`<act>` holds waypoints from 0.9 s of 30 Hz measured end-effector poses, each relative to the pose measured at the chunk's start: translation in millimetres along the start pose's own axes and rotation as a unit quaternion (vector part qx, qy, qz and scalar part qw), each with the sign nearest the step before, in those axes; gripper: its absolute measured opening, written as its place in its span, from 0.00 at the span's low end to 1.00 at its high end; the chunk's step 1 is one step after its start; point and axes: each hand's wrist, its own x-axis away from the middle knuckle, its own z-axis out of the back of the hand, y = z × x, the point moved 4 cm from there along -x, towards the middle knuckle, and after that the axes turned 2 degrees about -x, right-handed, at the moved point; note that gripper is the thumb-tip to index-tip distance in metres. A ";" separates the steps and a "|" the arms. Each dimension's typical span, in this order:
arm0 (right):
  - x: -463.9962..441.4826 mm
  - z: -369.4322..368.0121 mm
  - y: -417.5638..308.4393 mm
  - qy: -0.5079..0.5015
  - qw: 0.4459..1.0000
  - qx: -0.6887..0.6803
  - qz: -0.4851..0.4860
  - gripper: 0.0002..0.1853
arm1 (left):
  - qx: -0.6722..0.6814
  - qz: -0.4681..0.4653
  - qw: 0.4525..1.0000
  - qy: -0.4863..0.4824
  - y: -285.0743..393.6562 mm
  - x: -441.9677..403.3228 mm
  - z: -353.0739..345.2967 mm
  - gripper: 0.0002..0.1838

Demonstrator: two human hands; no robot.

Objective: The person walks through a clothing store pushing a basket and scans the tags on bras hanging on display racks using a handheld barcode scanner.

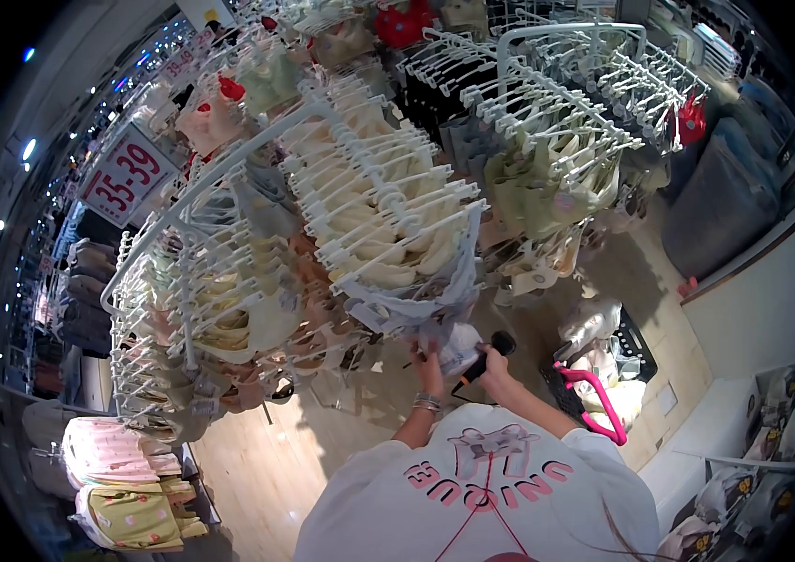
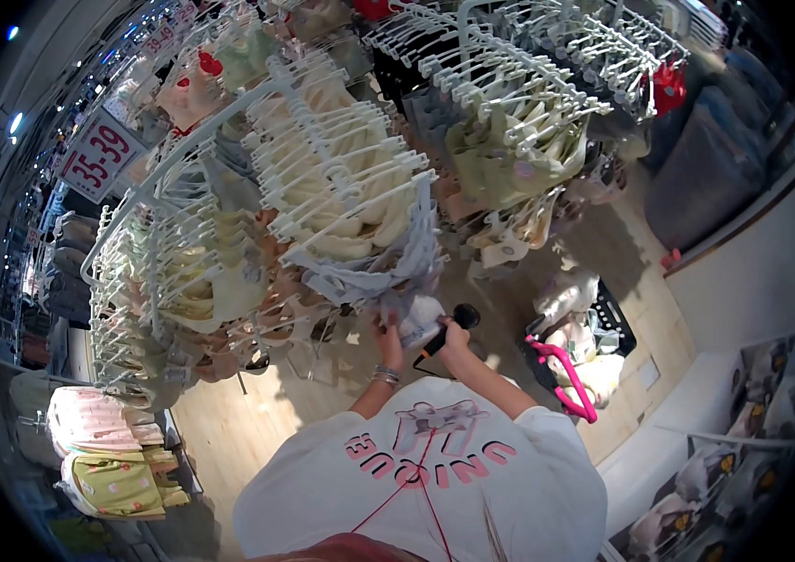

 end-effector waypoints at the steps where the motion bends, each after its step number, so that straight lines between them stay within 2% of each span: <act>1: 3.2 -0.7 -0.9 -0.001 1.000 -0.001 -0.002 0.09 | 0.002 -0.004 1.000 0.000 1.0 -0.6 0.2 0.38; 12: 3.9 1.2 2.8 0.019 0.999 0.027 0.005 0.09 | -0.021 -0.070 0.997 0.033 -0.2 -9.8 3.0 0.22; 15: 13.3 -2.0 0.1 0.017 0.999 0.032 0.001 0.09 | -0.028 -0.069 0.997 0.030 1.0 -8.8 4.2 0.22; 21: 14.6 -2.0 -2.5 0.003 1.000 0.016 -0.002 0.07 | -0.005 0.006 1.000 0.016 19.5 2.2 1.1 0.24; 23: 8.4 1.1 -0.4 -0.004 1.000 0.011 -0.002 0.06 | -0.009 -0.008 1.000 -0.004 -2.5 -12.2 7.8 0.25; 27: 0.9 5.7 3.7 0.001 1.000 0.018 0.002 0.05 | -0.021 -0.043 0.999 -0.022 -4.2 -16.5 8.5 0.23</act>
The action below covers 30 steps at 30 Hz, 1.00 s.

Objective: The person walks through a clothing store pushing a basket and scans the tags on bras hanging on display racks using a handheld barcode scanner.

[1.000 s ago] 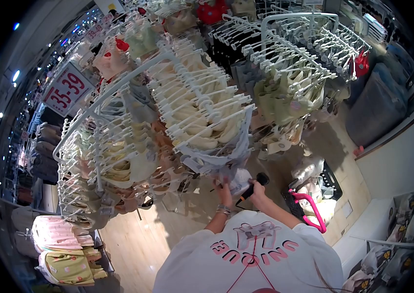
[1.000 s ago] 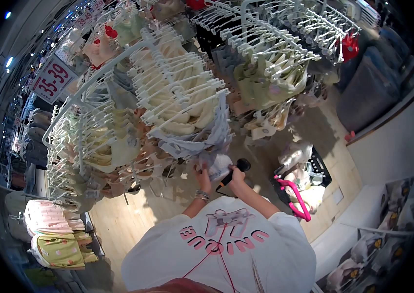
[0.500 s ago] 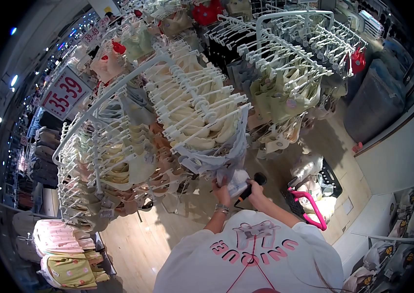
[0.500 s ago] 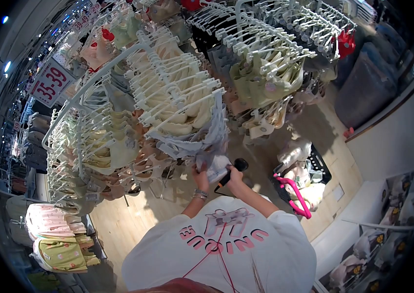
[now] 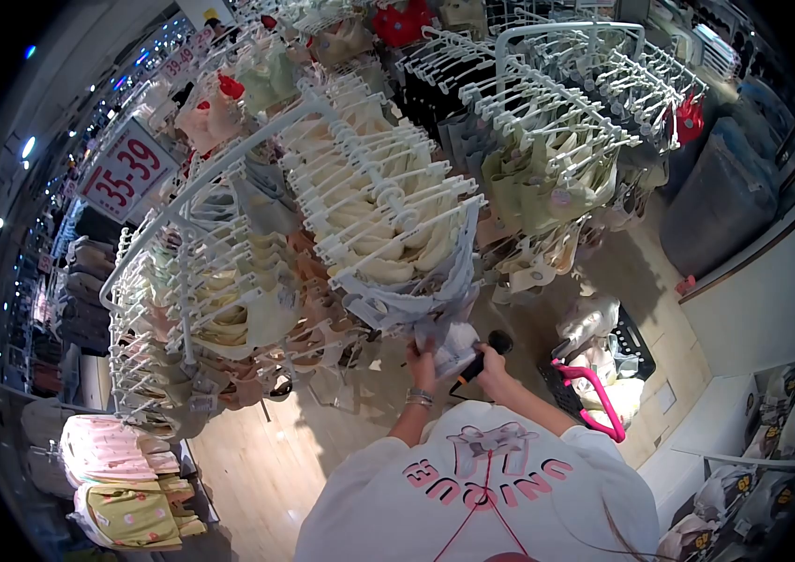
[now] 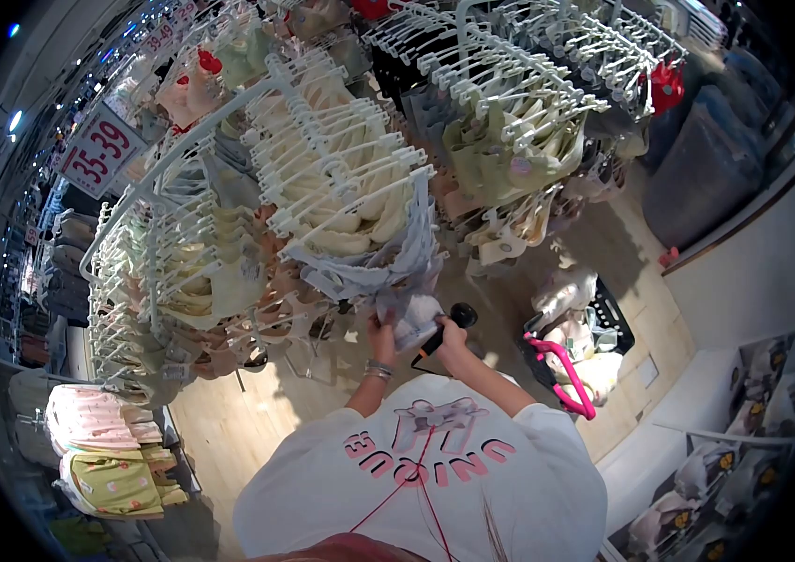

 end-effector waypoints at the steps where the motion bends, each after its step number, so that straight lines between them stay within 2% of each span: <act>1: -4.2 2.1 1.5 0.002 1.000 0.003 0.001 0.05 | -0.001 -0.002 1.000 -0.004 1.4 0.1 -0.5 0.22; 6: -12.0 7.6 4.3 -0.009 1.000 -0.006 -0.002 0.06 | -0.035 0.000 0.999 0.000 -3.0 -0.4 3.1 0.17; 15: -8.1 6.7 7.6 -0.008 1.000 -0.003 -0.012 0.07 | 0.015 0.007 1.000 0.010 4.2 6.6 4.1 0.15; 18: -8.1 5.8 6.8 0.004 1.000 0.008 -0.024 0.08 | 0.052 0.019 0.998 0.006 -4.6 0.1 6.2 0.14; 21: -6.1 4.8 8.5 0.007 1.000 0.011 -0.027 0.08 | 0.033 0.044 0.998 -0.001 -5.4 0.5 10.0 0.14; 30: -8.4 10.2 13.8 0.001 1.000 0.013 -0.015 0.10 | 0.031 0.024 0.999 -0.006 9.3 11.1 12.4 0.15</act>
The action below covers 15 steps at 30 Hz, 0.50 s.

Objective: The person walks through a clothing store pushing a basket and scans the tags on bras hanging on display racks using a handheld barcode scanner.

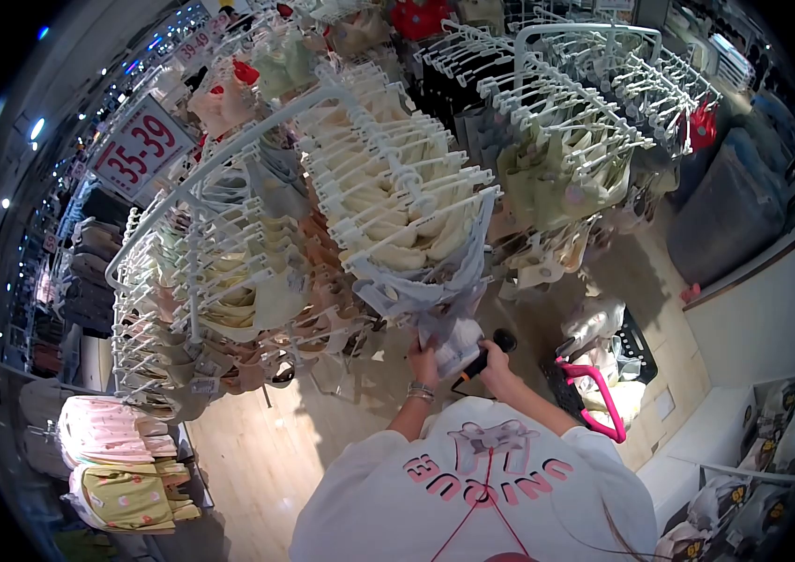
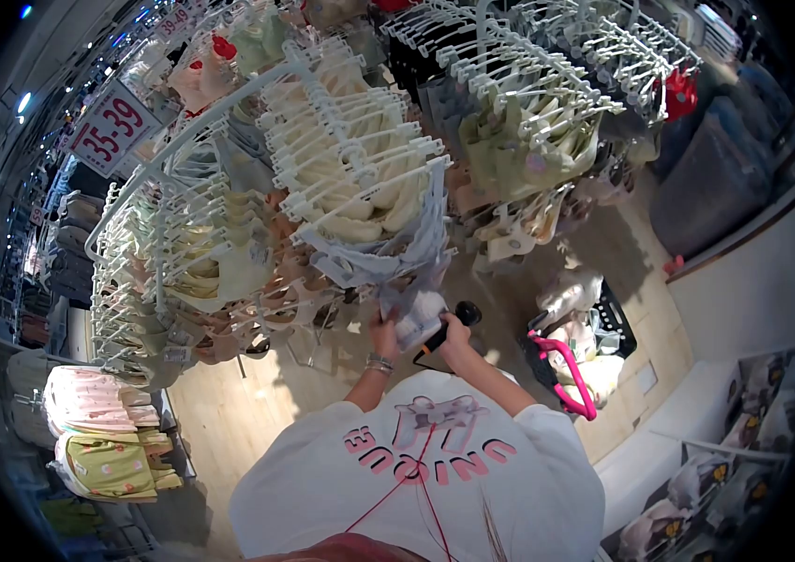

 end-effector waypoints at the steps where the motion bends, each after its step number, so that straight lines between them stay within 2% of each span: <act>1: 6.2 -3.0 -1.1 -0.001 1.000 -0.007 -0.003 0.10 | -0.008 0.002 1.000 0.006 -1.2 -0.2 1.0 0.15; 6: 8.2 -4.7 -1.8 0.008 1.000 -0.002 -0.001 0.11 | -0.017 0.001 1.000 0.016 -8.6 -4.3 1.3 0.15; 10: -6.1 -1.0 -0.3 -0.006 1.000 0.008 0.002 0.11 | 0.010 0.022 1.000 0.009 -19.6 -11.8 1.8 0.15; 15: -13.8 -1.3 -1.3 0.026 1.000 0.000 0.017 0.10 | 0.069 0.044 0.997 -0.009 -15.0 -10.6 -3.5 0.15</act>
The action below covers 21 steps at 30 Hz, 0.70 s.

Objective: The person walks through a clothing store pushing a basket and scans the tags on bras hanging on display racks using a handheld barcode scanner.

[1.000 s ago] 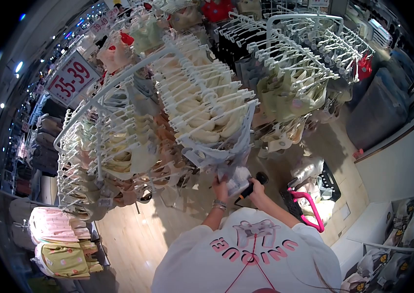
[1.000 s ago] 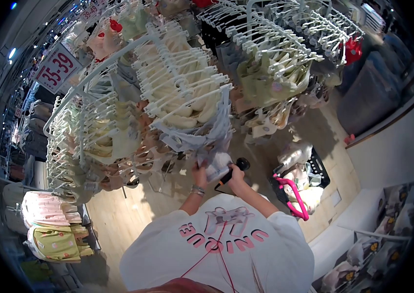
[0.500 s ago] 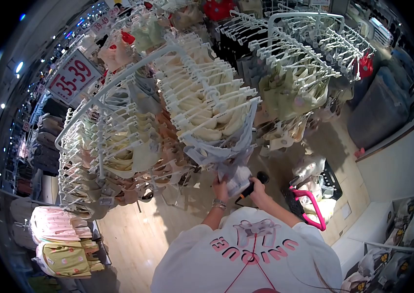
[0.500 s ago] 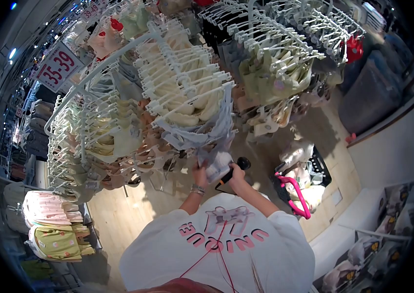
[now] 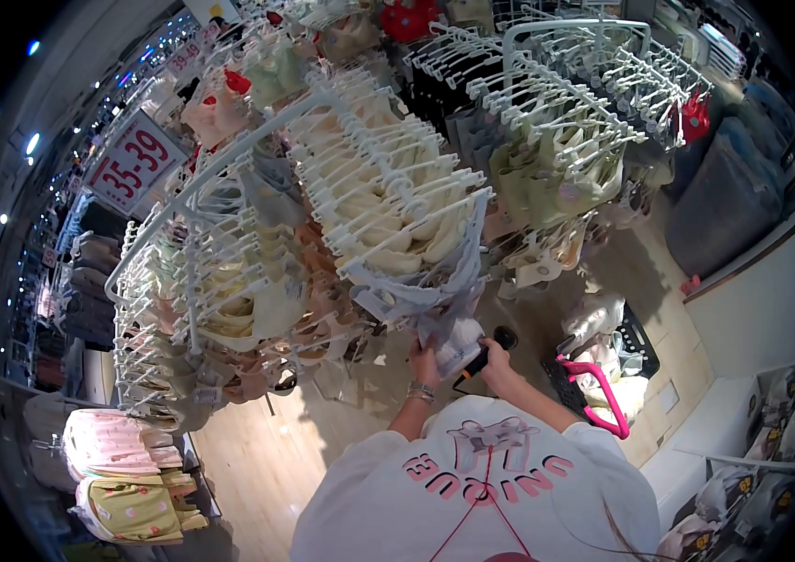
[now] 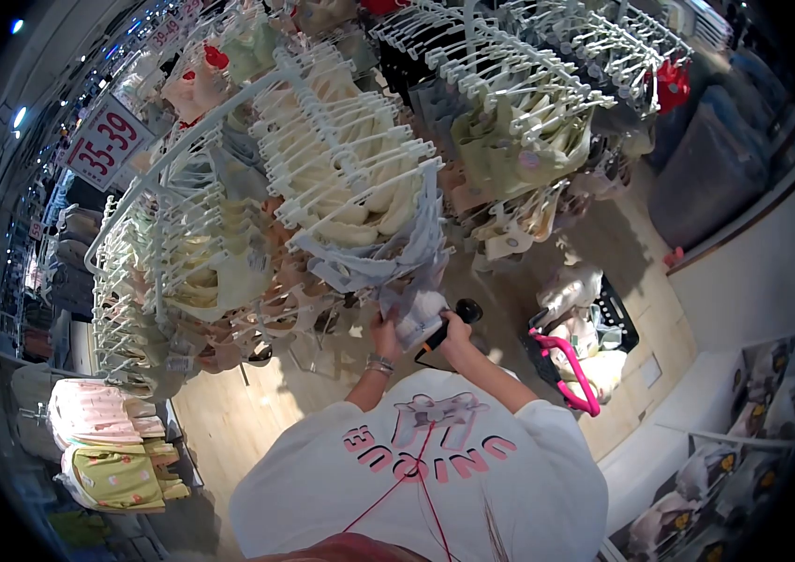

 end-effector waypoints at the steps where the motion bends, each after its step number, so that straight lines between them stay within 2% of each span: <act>1: -3.3 0.1 0.9 0.001 1.000 -0.004 0.001 0.09 | -0.004 0.002 1.000 0.002 2.3 0.4 -0.7 0.15; 9: 3.0 -7.0 0.4 0.001 1.000 0.002 -0.014 0.12 | -0.039 0.004 0.999 0.013 1.4 -4.6 5.5 0.14; 12: 28.8 -19.7 -9.6 0.007 1.000 -0.003 -0.014 0.11 | 0.009 0.028 0.999 -0.014 -1.4 -6.3 6.0 0.17; 15: 34.8 -23.9 -15.1 0.007 1.000 -0.010 -0.016 0.11 | 0.057 0.081 0.992 -0.084 4.1 -1.9 1.8 0.27; 17: 27.0 -22.4 -16.0 0.003 1.000 -0.009 -0.004 0.10 | -0.084 0.158 0.984 -0.020 -22.2 -15.6 23.0 0.36; 19: 18.1 -19.6 -15.9 0.023 1.000 0.006 -0.009 0.11 | -0.079 0.235 0.969 -0.027 -12.7 -3.1 20.7 0.43; 21: 12.9 -18.3 -15.7 0.029 1.000 0.004 -0.011 0.11 | 0.075 0.323 0.940 -0.083 -2.6 18.8 5.8 0.44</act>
